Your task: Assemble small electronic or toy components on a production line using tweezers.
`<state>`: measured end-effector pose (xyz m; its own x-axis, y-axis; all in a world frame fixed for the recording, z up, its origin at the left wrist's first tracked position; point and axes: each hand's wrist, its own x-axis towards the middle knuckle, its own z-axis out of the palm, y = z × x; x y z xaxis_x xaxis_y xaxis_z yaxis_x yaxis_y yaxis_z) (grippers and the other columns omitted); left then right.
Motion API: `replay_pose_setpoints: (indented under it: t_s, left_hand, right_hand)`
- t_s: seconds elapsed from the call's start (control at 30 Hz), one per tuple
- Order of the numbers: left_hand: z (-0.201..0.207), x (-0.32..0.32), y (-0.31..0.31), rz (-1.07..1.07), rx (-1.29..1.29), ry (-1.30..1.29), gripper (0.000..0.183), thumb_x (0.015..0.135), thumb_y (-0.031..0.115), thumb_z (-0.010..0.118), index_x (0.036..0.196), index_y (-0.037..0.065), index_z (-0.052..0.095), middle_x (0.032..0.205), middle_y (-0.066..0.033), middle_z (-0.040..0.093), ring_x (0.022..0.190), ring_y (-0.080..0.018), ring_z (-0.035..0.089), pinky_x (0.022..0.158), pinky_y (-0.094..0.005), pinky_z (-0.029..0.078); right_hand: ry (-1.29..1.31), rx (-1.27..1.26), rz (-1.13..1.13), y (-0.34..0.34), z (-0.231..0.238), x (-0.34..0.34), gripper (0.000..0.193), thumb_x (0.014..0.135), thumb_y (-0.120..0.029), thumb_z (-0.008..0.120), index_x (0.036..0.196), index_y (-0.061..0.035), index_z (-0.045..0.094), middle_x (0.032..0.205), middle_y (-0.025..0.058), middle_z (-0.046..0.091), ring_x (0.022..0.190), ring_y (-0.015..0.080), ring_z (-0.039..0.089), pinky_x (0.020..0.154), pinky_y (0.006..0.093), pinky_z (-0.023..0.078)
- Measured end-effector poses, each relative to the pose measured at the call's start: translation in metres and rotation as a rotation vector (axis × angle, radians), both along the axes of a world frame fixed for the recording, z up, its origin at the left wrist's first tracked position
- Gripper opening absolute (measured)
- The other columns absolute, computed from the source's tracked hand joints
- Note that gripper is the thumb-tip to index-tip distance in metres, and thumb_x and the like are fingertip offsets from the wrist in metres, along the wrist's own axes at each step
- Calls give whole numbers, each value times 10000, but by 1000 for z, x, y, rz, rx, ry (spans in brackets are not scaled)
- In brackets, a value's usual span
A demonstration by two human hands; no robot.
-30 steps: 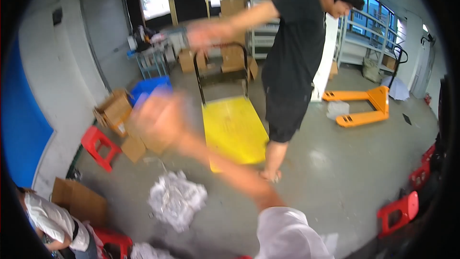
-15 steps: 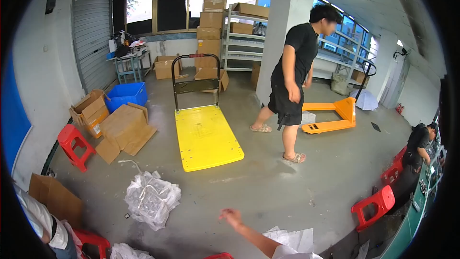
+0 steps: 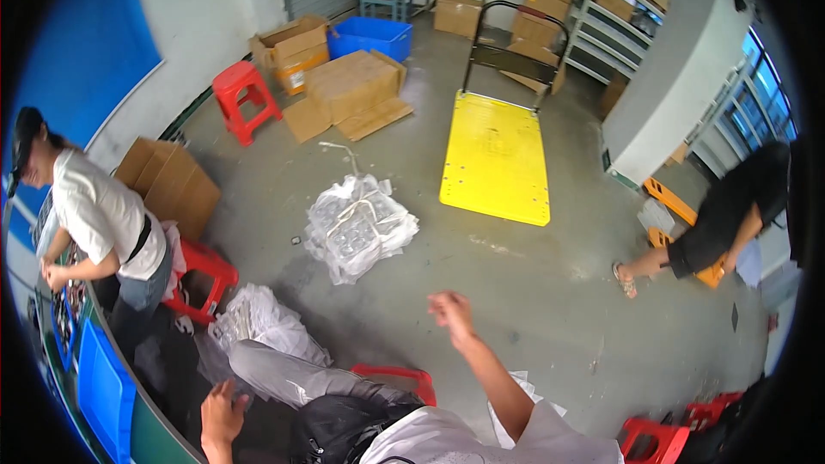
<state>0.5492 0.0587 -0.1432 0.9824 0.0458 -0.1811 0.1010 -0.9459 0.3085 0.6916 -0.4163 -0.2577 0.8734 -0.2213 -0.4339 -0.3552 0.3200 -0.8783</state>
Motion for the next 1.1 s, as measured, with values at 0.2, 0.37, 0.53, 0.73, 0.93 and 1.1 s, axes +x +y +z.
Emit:
replay_pose_setpoints:
  t_s: [0.2, 0.37, 0.53, 0.73, 0.93, 1.1]
  left_hand:
    - [63, -29, -13, 184, 153, -151, 438, 836, 151, 739, 1226, -8, 620, 1140, -192, 675, 1037, -384, 655, 851, -454, 534]
    - [71, -19, -59, 186, 140, -61, 428, 937, 281, 660, 1258, 6, 591, 1174, -202, 662, 1066, -385, 655, 879, -463, 553]
    - [79, -74, -62, 358, 226, -81, 369, 964, 278, 624, 1212, 9, 573, 1086, -167, 667, 989, -359, 667, 795, -441, 563]
    - [70, -136, -78, 576, 202, -210, 347, 909, 203, 685, 1174, 24, 551, 1012, -135, 629, 1012, -337, 648, 780, -453, 553]
    - [87, -170, -89, 806, 215, -405, 199, 940, 189, 646, 978, 20, 546, 872, -127, 607, 904, -336, 648, 691, -454, 546]
    - [83, -246, -115, 1045, 297, -609, 158, 922, 168, 645, 958, 20, 603, 839, -120, 635, 833, -306, 673, 608, -443, 535]
  right_hand:
    - [-71, 228, 665, 150, 31, 10, 176, 943, -179, 641, 972, -14, 694, 743, 28, 633, 524, 35, 429, 463, 216, 300]
    - [-87, 232, 843, 149, 33, 4, 160, 956, -153, 618, 969, -7, 680, 706, 46, 612, 462, 34, 378, 455, 217, 293]
    - [-71, 346, 1069, 205, 45, 1, 163, 975, -116, 600, 1004, 33, 660, 709, 79, 628, 462, 44, 383, 456, 212, 290]
    - [-258, 311, 1464, 264, 53, -11, 142, 986, -133, 616, 987, -3, 673, 703, 63, 636, 454, 30, 387, 425, 198, 273]
    - [-573, 210, 1851, 343, 126, -39, 81, 968, -56, 630, 986, 17, 662, 729, 72, 662, 474, 32, 446, 459, 189, 326]
    - [-848, 223, 2142, 418, 164, -129, 81, 922, 6, 675, 999, 24, 654, 783, 45, 679, 646, 80, 637, 598, 206, 472]
